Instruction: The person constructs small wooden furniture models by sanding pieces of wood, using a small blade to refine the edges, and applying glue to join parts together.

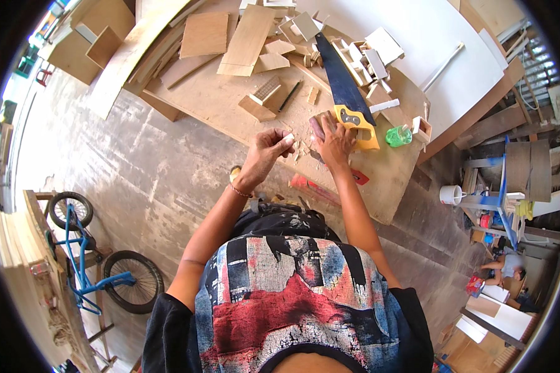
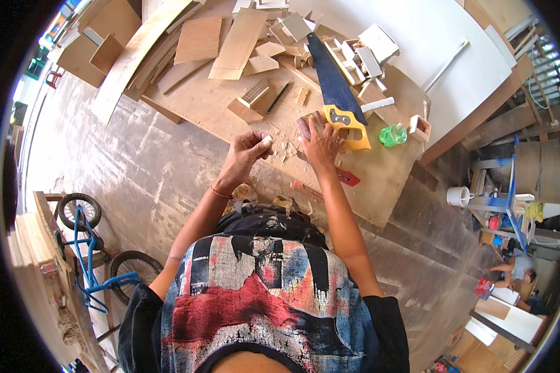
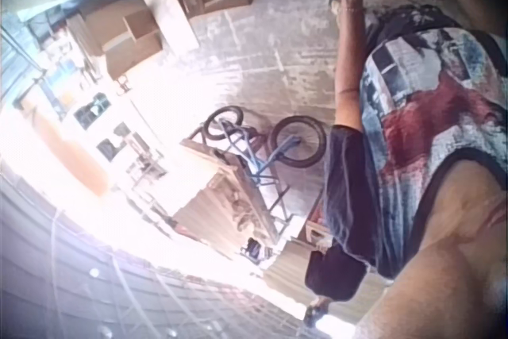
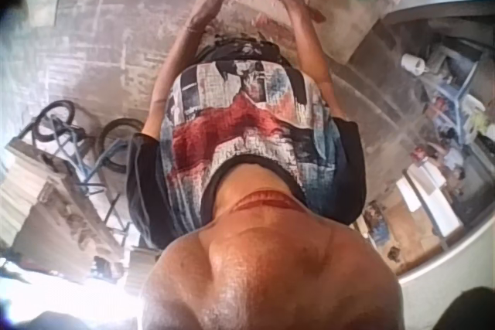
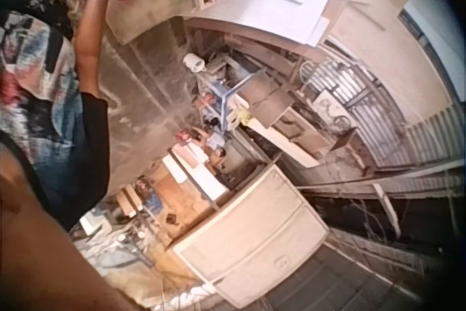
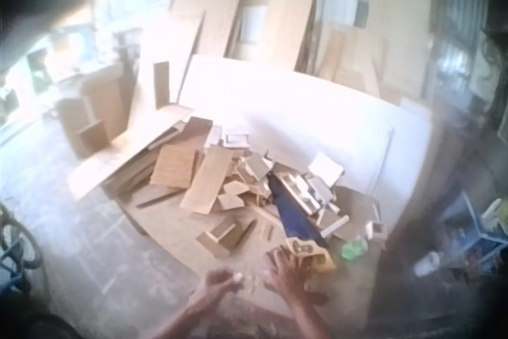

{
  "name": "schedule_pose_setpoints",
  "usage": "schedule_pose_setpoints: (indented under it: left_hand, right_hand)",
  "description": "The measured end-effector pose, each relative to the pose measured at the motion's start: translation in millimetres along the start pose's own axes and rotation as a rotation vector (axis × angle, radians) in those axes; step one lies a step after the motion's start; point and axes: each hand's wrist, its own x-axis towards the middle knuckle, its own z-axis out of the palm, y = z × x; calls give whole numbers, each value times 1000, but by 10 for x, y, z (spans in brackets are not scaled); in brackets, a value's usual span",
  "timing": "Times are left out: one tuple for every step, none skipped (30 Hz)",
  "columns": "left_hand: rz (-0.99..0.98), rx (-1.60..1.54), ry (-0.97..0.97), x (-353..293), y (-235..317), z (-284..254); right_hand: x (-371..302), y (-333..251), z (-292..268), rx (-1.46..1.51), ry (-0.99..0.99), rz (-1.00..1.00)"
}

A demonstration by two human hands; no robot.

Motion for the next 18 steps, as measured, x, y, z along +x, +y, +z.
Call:
schedule_pose_setpoints:
  left_hand:
    - [0,18,1,2,1,-3]
    - [0,36,0,15,3,-1]
    - [-1,55,-3,30,5,1]
    - [1,72,11,31,1,-11]
    - [2,89,23,35,-3,-18]
    - [-1,107,36,24,-19,-24]
    - [-19,107,56,23,-27,-30]
    - [-37,108,76,21,-32,-45]
    - [-49,106,92,34,-31,-43]
    - [-24,72,112,40,-69,-57]
    - [-27,94,107,46,-81,-76]
    - [-33,118,95,59,-74,-71]
    - [-39,142,83,63,-63,-63]
    - [-54,188,58,51,-43,-48]
    - [-70,235,29,33,-7,-14]
    - [-85,281,1,18,5,8]
    - [-92,298,-9,9,-26,13]
    - [-96,316,-18,-1,-56,15]
  right_hand:
    - [3,19,15,21,22,-7]
    - [3,46,26,41,44,-11]
    - [1,52,6,62,67,-14]
    - [-3,-9,-130,284,43,-20]
    - [-7,-44,-294,507,19,-23]
    - [-43,-95,-463,729,-10,-23]
    - [-101,-132,-577,794,-18,-56]
    - [-179,-186,-674,859,-26,-90]
    - [-251,-240,-778,920,-28,-125]
    - [-332,-322,-847,958,-66,-111]
    - [-407,-383,-877,885,4,-198]
    - [-470,-396,-863,899,11,-209]
    - [-508,-408,-834,914,17,-222]
    - [-523,-427,-793,903,17,-220]
    - [-539,-440,-751,890,18,-215]
    - [-552,-459,-725,878,19,-212]
    - [-539,-486,-715,867,22,-198]
    - [-497,-522,-714,856,25,-187]
